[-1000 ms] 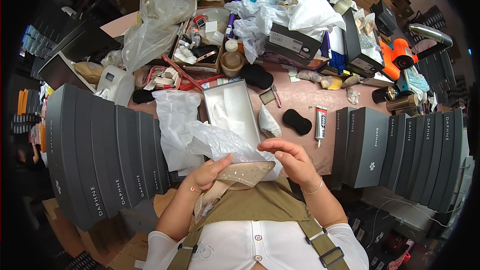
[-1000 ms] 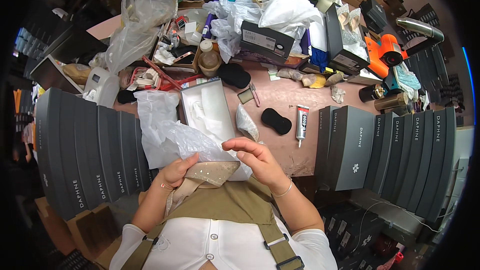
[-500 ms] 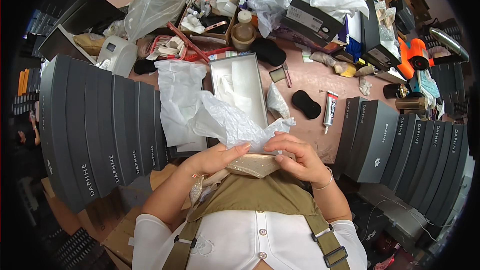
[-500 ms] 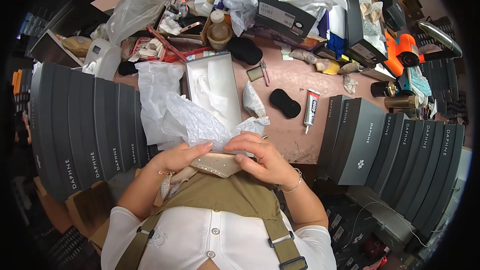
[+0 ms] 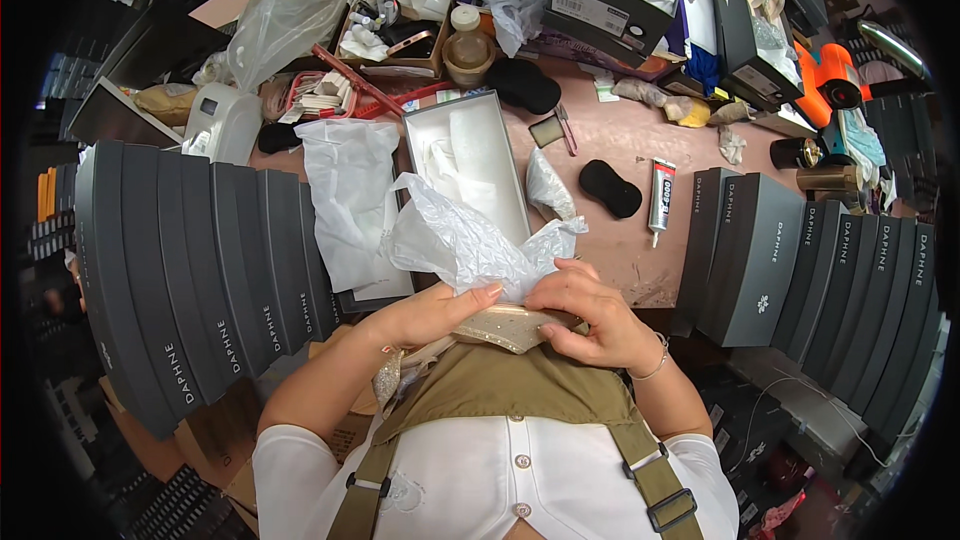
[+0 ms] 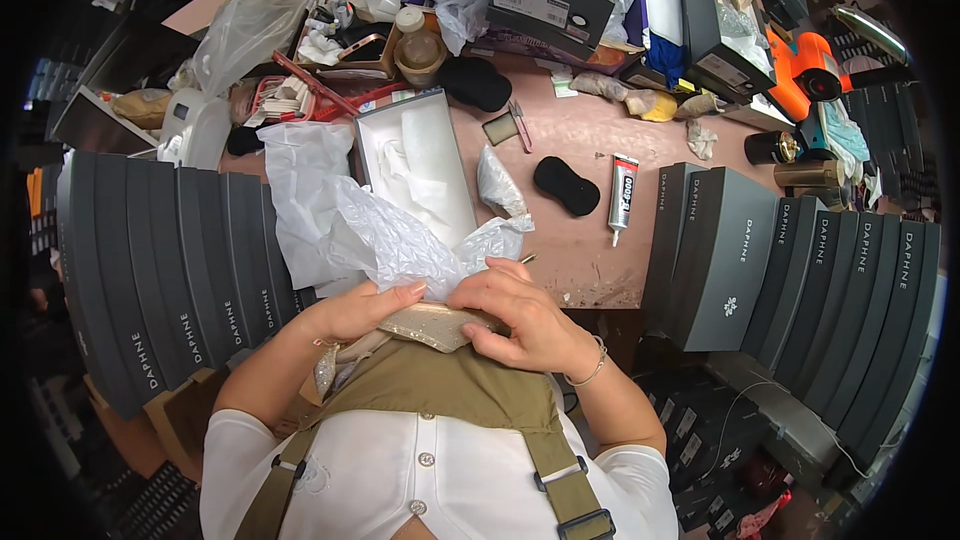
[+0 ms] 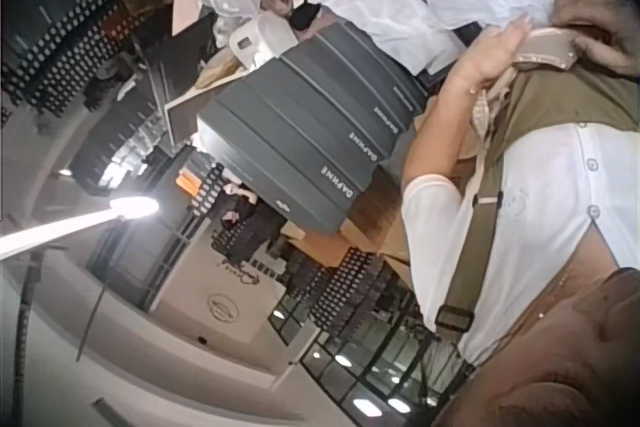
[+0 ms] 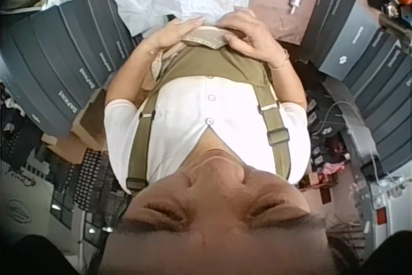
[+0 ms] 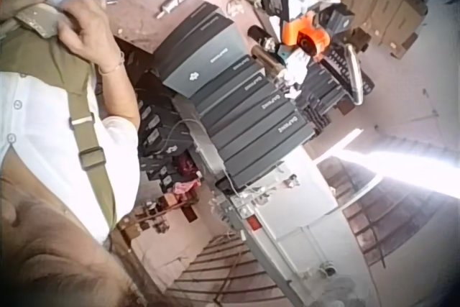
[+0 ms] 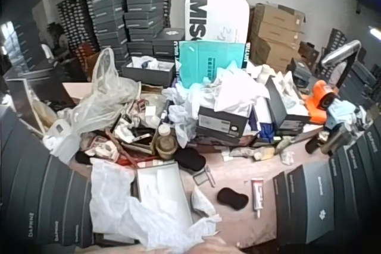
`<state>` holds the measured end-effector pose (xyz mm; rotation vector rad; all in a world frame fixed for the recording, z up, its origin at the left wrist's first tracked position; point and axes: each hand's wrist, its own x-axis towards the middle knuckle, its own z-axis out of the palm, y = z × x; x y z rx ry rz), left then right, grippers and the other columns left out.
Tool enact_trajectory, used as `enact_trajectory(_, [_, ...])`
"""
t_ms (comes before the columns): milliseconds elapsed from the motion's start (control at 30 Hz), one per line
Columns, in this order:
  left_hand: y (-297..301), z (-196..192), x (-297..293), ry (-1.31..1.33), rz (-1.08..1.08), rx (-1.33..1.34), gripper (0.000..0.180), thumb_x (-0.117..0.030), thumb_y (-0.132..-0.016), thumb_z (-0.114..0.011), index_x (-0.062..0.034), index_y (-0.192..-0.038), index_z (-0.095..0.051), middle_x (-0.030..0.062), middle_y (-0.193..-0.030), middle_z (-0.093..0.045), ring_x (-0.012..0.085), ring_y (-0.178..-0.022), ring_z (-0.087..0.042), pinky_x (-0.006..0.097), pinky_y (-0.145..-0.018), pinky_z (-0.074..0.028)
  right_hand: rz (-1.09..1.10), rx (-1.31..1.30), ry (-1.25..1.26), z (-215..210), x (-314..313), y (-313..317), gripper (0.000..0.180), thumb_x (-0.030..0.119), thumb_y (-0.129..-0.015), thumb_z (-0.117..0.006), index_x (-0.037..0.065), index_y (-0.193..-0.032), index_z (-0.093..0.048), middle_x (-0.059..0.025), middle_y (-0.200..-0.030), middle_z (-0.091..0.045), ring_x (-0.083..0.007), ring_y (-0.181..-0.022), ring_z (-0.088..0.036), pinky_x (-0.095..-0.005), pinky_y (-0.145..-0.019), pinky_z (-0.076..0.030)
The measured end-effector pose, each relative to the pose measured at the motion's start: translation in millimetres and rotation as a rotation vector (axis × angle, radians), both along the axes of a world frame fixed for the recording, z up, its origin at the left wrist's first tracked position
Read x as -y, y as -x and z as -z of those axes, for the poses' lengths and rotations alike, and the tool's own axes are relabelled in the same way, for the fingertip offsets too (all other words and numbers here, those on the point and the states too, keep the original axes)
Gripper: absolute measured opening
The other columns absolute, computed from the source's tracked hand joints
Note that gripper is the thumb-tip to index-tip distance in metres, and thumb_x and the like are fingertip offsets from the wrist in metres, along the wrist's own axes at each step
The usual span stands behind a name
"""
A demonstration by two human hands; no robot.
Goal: Inspecting and cleaning high-heeled shoes before packing them into a box with tissue paper.
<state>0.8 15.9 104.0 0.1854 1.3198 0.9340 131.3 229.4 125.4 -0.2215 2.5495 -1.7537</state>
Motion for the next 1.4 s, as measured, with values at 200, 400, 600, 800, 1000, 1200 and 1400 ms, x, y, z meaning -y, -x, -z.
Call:
enact_trajectory(200, [1,-4,-2,0.012,-0.038,0.057,0.064,-0.051,-0.094,-0.045,0.0084,-0.113,-0.059,0.0133,-0.110,-0.060,0.0144,-0.102,-0.052,0.027,-0.089,-0.043,0.011,-0.021,-0.043,3,5,-2,0.028,0.010,-0.075,-0.064,0.005,-0.102,-0.063,-0.0080,-0.097,-0.061,-0.0234,-0.095,-0.059,-0.0462,-0.102,-0.033])
enact_trajectory(400, [0,1,2,0.040,-0.029,0.067,0.064,-0.051,-0.094,-0.046,0.0084,-0.115,-0.058,0.0133,-0.111,-0.059,0.0144,-0.102,-0.052,0.027,-0.089,-0.043,0.003,-0.051,-0.097,0,7,-1,0.027,0.010,-0.076,-0.065,0.005,-0.102,-0.063,-0.0079,-0.097,-0.061,-0.0231,-0.095,-0.059,-0.0465,-0.101,-0.034])
enact_trajectory(600, [1,-6,0,0.008,-0.056,0.089,0.053,-0.043,-0.096,-0.045,0.0037,-0.116,-0.058,0.0093,-0.112,-0.059,0.0123,-0.101,-0.052,0.027,-0.089,-0.043,0.013,-0.088,-0.142,-2,6,-1,0.027,0.010,-0.076,-0.065,0.005,-0.102,-0.063,-0.0070,-0.095,-0.060,-0.0221,-0.093,-0.058,-0.0468,-0.102,-0.034])
enact_trajectory(800, [3,-11,-1,0.013,-0.038,0.086,0.056,-0.044,-0.096,-0.046,0.0056,-0.119,-0.056,0.0113,-0.116,-0.057,0.0140,-0.105,-0.052,0.028,-0.091,-0.042,-0.007,-0.103,-0.193,-4,7,-1,0.027,0.010,-0.075,-0.066,0.006,-0.102,-0.062,-0.0061,-0.094,-0.059,-0.0215,-0.092,-0.058,-0.0463,-0.101,-0.033])
enact_trajectory(1000, [-1,-5,1,0.006,-0.063,0.056,0.060,-0.047,-0.095,-0.046,0.0083,-0.114,-0.059,0.0124,-0.109,-0.061,0.0137,-0.099,-0.053,0.027,-0.087,-0.044,-0.010,-0.133,-0.258,-6,10,-1,0.028,0.009,-0.074,-0.067,0.006,-0.102,-0.062,-0.0055,-0.095,-0.059,-0.0215,-0.091,-0.058,-0.0464,-0.100,-0.034])
enact_trajectory(1200, [0,1,3,0.012,-0.048,0.080,0.053,-0.042,-0.097,-0.045,0.0051,-0.117,-0.057,0.0105,-0.113,-0.059,0.0131,-0.101,-0.053,0.027,-0.088,-0.044,0.004,-0.205,-0.379,-10,16,-1,0.028,0.007,-0.075,-0.067,0.005,-0.102,-0.062,-0.0058,-0.095,-0.059,-0.0214,-0.090,-0.058,-0.0467,-0.099,-0.035])
enact_trajectory(1400, [-1,-5,1,0.000,-0.106,0.133,0.052,-0.042,-0.097,-0.045,0.0041,-0.115,-0.058,0.0094,-0.111,-0.060,0.0120,-0.099,-0.053,0.026,-0.086,-0.044,0.061,-0.078,-0.150,-2,15,-7,0.027,0.005,-0.077,-0.064,0.004,-0.103,-0.062,-0.0085,-0.098,-0.061,-0.0237,-0.091,-0.059,-0.0457,-0.097,-0.037])
